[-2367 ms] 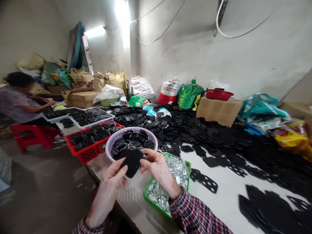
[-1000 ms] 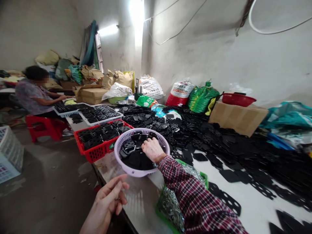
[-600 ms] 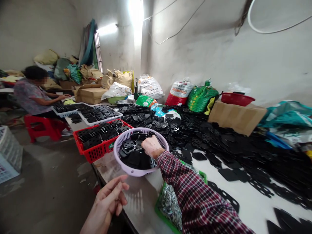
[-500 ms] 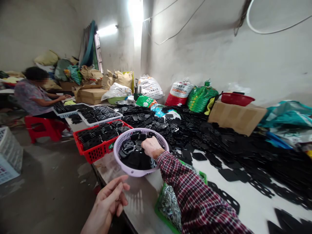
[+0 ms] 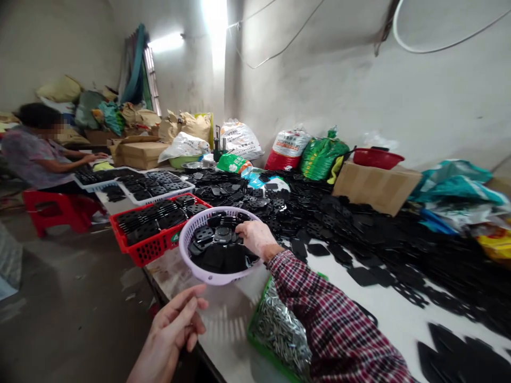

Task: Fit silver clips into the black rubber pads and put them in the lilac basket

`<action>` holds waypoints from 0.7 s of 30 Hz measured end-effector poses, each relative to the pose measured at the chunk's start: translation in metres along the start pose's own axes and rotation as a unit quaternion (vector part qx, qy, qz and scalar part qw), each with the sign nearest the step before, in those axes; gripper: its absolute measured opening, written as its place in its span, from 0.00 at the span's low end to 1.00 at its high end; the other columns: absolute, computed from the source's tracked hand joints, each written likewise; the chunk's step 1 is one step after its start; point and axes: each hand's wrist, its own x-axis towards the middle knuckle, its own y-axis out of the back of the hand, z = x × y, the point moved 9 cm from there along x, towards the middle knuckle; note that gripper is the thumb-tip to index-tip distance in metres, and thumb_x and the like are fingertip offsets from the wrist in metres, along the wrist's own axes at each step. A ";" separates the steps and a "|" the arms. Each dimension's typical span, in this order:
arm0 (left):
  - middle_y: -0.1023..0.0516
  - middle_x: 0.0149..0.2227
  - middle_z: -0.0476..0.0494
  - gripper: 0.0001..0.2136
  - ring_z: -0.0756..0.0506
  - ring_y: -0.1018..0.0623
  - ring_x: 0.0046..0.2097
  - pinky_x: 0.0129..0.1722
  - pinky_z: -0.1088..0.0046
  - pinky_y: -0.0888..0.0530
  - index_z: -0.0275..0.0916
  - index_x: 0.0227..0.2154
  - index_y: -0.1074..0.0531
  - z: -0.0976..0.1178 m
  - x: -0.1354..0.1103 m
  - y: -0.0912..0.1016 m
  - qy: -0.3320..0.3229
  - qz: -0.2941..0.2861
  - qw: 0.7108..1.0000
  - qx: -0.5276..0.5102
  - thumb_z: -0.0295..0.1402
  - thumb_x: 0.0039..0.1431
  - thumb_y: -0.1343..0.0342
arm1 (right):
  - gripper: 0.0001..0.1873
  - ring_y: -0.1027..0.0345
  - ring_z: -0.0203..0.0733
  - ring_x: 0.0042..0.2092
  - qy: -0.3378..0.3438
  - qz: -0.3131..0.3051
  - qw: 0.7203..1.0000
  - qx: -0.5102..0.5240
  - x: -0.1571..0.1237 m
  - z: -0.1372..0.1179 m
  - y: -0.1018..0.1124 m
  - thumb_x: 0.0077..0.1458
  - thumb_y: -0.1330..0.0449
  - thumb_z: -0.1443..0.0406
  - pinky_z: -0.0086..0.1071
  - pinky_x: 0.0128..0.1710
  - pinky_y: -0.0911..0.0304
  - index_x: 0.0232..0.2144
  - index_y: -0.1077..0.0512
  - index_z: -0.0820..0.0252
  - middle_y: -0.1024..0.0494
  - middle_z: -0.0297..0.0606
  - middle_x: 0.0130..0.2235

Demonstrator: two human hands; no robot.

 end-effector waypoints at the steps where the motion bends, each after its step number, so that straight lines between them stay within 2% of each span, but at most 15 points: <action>1: 0.21 0.32 0.45 0.21 0.52 0.28 0.24 0.17 0.80 0.36 0.38 0.42 0.22 0.001 -0.002 0.002 -0.001 0.007 1.000 0.005 0.43 0.46 0.32 | 0.14 0.27 0.40 0.46 -0.021 0.007 1.000 0.001 -0.011 0.013 0.006 0.62 0.43 0.71 0.25 0.45 0.37 0.45 0.22 0.52 0.20 0.33 0.45; 3: 0.20 0.33 0.45 0.20 0.51 0.28 0.25 0.18 0.80 0.35 0.38 0.41 0.22 0.004 -0.006 0.006 -0.005 0.019 1.000 0.009 0.42 0.46 0.32 | 0.16 0.28 0.40 0.47 -0.074 0.017 0.997 -0.004 -0.040 0.048 0.018 0.63 0.45 0.70 0.26 0.46 0.37 0.47 0.22 0.51 0.21 0.32 0.48; 6: 0.20 0.34 0.45 0.22 0.50 0.27 0.27 0.19 0.80 0.33 0.39 0.43 0.23 0.002 -0.008 0.013 -0.001 0.025 1.000 0.011 0.41 0.44 0.31 | 0.17 0.28 0.43 0.47 -0.181 0.011 0.983 -0.030 -0.103 0.115 0.035 0.62 0.46 0.70 0.28 0.45 0.37 0.46 0.22 0.53 0.21 0.35 0.48; 8: 0.20 0.32 0.46 0.25 0.49 0.27 0.27 0.19 0.79 0.33 0.40 0.44 0.23 -0.006 -0.008 0.015 0.014 0.027 0.999 0.018 0.42 0.41 0.29 | 0.16 0.26 0.44 0.44 -0.250 -0.016 0.967 -0.047 -0.152 0.156 0.038 0.60 0.46 0.72 0.29 0.41 0.36 0.41 0.20 0.55 0.19 0.37 0.44; 10: 0.23 0.26 0.47 0.26 0.48 0.27 0.27 0.19 0.78 0.33 0.40 0.44 0.22 -0.019 -0.009 0.008 0.029 0.008 0.999 0.032 0.44 0.40 0.29 | 0.15 0.25 0.45 0.41 -0.298 -0.050 0.952 -0.053 -0.201 0.182 0.032 0.57 0.44 0.73 0.29 0.38 0.36 0.36 0.18 0.56 0.18 0.38 0.39; 13: 0.26 0.22 0.49 0.23 0.49 0.29 0.25 0.19 0.78 0.34 0.39 0.42 0.22 -0.044 -0.017 -0.025 0.053 -0.074 0.993 0.071 0.46 0.46 0.32 | 0.14 0.25 0.46 0.40 -0.319 -0.088 0.943 -0.038 -0.254 0.193 0.009 0.55 0.44 0.74 0.30 0.38 0.36 0.34 0.18 0.57 0.18 0.40 0.37; 15: 0.27 0.21 0.49 0.21 0.49 0.30 0.24 0.19 0.77 0.34 0.39 0.42 0.21 -0.059 -0.027 -0.053 0.071 -0.123 0.986 0.084 0.47 0.48 0.34 | 0.13 0.25 0.46 0.41 -0.303 -0.097 0.948 -0.016 -0.270 0.187 -0.009 0.57 0.43 0.72 0.31 0.40 0.35 0.38 0.19 0.57 0.19 0.40 0.39; 17: 0.26 0.22 0.48 0.20 0.49 0.30 0.24 0.19 0.77 0.34 0.39 0.40 0.21 -0.067 -0.037 -0.076 0.080 -0.139 0.984 0.075 0.47 0.47 0.34 | 0.14 0.28 0.47 0.46 -0.271 -0.096 0.958 0.010 -0.272 0.177 -0.024 0.58 0.41 0.68 0.32 0.45 0.36 0.47 0.22 0.57 0.21 0.42 0.45; 19: 0.26 0.23 0.48 0.20 0.49 0.29 0.24 0.18 0.77 0.35 0.39 0.38 0.20 -0.071 -0.044 -0.094 0.082 -0.154 0.982 0.076 0.47 0.46 0.33 | 0.23 0.32 0.49 0.52 -0.241 -0.092 0.966 0.034 -0.266 0.169 -0.035 0.57 0.37 0.63 0.34 0.49 0.38 0.55 0.28 0.59 0.26 0.45 0.52; 21: 0.26 0.24 0.47 0.20 0.49 0.29 0.24 0.18 0.77 0.35 0.38 0.38 0.20 -0.076 -0.048 -0.106 0.086 -0.179 0.976 0.091 0.47 0.46 0.33 | 0.28 0.33 0.51 0.52 -0.222 -0.092 0.969 0.052 -0.259 0.167 -0.043 0.55 0.35 0.60 0.35 0.49 0.38 0.57 0.31 0.61 0.27 0.47 0.54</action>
